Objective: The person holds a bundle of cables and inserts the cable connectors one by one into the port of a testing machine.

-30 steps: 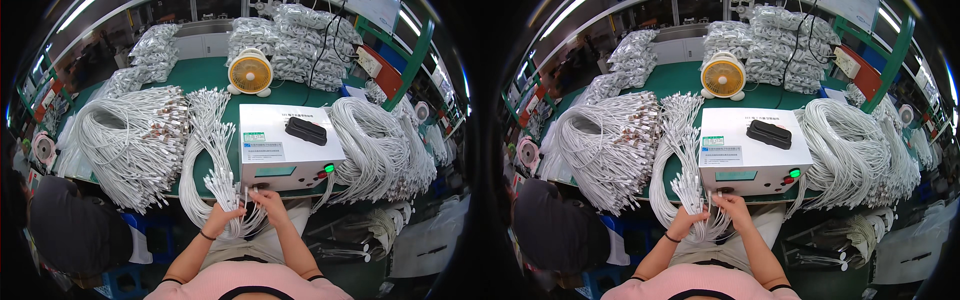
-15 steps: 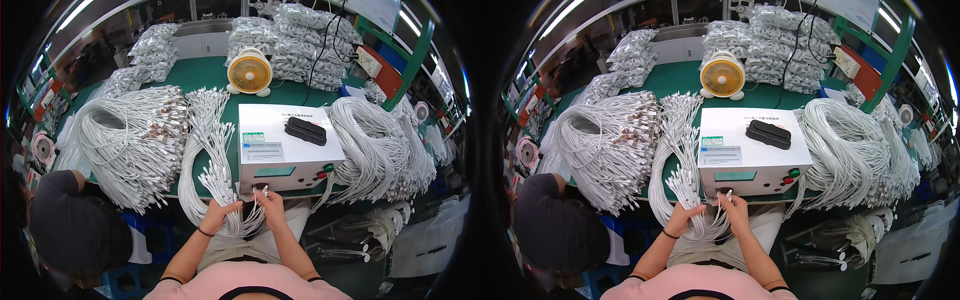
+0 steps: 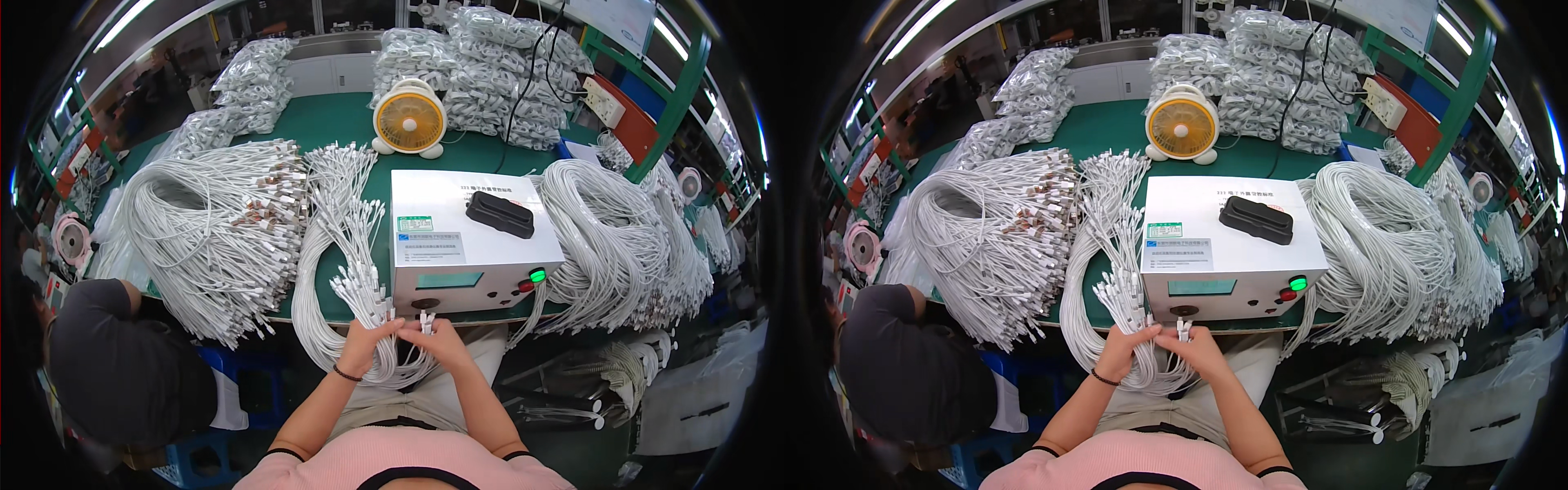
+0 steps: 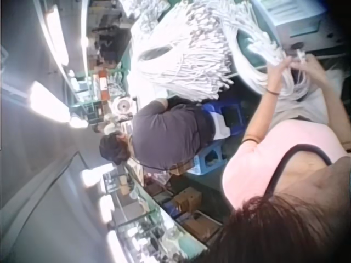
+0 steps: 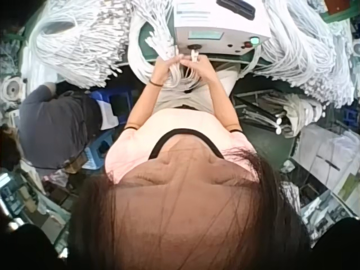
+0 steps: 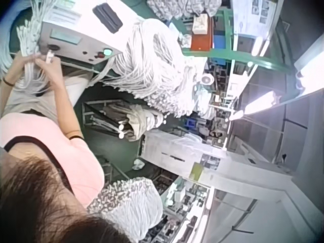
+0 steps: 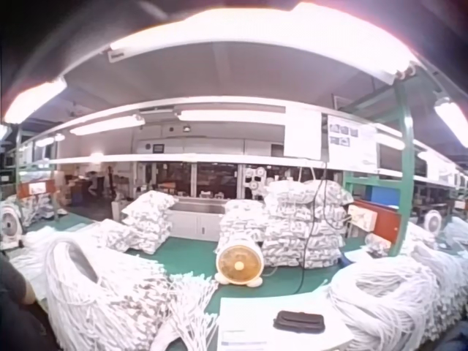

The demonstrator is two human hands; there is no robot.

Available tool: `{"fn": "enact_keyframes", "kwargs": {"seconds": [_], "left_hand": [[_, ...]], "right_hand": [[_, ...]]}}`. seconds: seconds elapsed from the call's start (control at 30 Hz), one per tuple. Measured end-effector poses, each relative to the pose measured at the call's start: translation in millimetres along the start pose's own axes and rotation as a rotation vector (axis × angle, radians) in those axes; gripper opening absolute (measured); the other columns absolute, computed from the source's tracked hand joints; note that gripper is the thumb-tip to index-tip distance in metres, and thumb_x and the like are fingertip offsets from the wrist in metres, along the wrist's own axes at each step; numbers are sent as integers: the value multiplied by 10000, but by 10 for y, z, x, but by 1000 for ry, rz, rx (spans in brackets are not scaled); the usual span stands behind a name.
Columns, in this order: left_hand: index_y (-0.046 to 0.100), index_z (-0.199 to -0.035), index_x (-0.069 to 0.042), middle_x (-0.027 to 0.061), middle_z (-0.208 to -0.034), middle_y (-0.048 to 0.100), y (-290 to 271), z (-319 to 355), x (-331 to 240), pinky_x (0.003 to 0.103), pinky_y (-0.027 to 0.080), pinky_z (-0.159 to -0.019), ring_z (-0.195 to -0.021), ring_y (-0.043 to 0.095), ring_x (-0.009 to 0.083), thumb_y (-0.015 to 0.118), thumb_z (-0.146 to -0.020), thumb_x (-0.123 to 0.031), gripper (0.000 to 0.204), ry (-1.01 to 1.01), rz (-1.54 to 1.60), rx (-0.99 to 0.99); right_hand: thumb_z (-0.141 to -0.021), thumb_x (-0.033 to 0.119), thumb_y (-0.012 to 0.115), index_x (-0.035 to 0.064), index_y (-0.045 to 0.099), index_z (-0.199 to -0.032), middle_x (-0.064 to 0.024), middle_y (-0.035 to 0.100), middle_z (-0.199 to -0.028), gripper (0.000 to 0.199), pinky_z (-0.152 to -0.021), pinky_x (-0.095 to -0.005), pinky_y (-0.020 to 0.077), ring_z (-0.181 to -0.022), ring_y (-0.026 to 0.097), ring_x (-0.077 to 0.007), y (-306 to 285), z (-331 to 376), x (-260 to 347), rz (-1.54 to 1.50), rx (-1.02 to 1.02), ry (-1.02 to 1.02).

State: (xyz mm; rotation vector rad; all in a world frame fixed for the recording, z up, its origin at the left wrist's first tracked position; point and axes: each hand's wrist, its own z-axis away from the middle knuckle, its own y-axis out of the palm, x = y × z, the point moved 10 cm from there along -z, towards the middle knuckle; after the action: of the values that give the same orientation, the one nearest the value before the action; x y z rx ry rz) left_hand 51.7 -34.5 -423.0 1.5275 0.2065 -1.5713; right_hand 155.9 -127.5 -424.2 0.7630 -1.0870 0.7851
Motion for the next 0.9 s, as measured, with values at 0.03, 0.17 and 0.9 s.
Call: {"fn": "enact_keyframes", "kwargs": {"seconds": [0.03, 0.17, 0.9], "left_hand": [[573, -1028, -11, 48, -939, 628, 18, 3, -11, 277, 505, -723, -824, 605, 132, 675, -795, -30, 254, 17, -26, 13], [573, -1012, -6, 53, -929, 628, 16, 3, -8, 279, 498, -730, -814, 606, 141, 667, -803, -37, 232, -47, 58, -6], [585, -966, -6, 45, -849, 628, 71, -33, -158, 253, 471, -699, -760, 609, 138, 672, -778, -11, 208, 11, 9, 81]], "right_hand": [[-834, 184, 662, -2, 679, -813, -27, 656, -753, 188, -597, -227, 390, -635, 493, -57, 57, 31, 45, 87, 1, -57], [-831, 173, 665, -6, 684, -849, -28, 656, -756, 182, -632, -232, 416, -662, 522, -69, -42, 19, 160, 122, -118, -164], [-805, 175, 687, -8, 687, -845, -30, 666, -738, 187, -600, -238, 384, -641, 523, -71, -214, -27, 63, -184, -251, -76]]}}
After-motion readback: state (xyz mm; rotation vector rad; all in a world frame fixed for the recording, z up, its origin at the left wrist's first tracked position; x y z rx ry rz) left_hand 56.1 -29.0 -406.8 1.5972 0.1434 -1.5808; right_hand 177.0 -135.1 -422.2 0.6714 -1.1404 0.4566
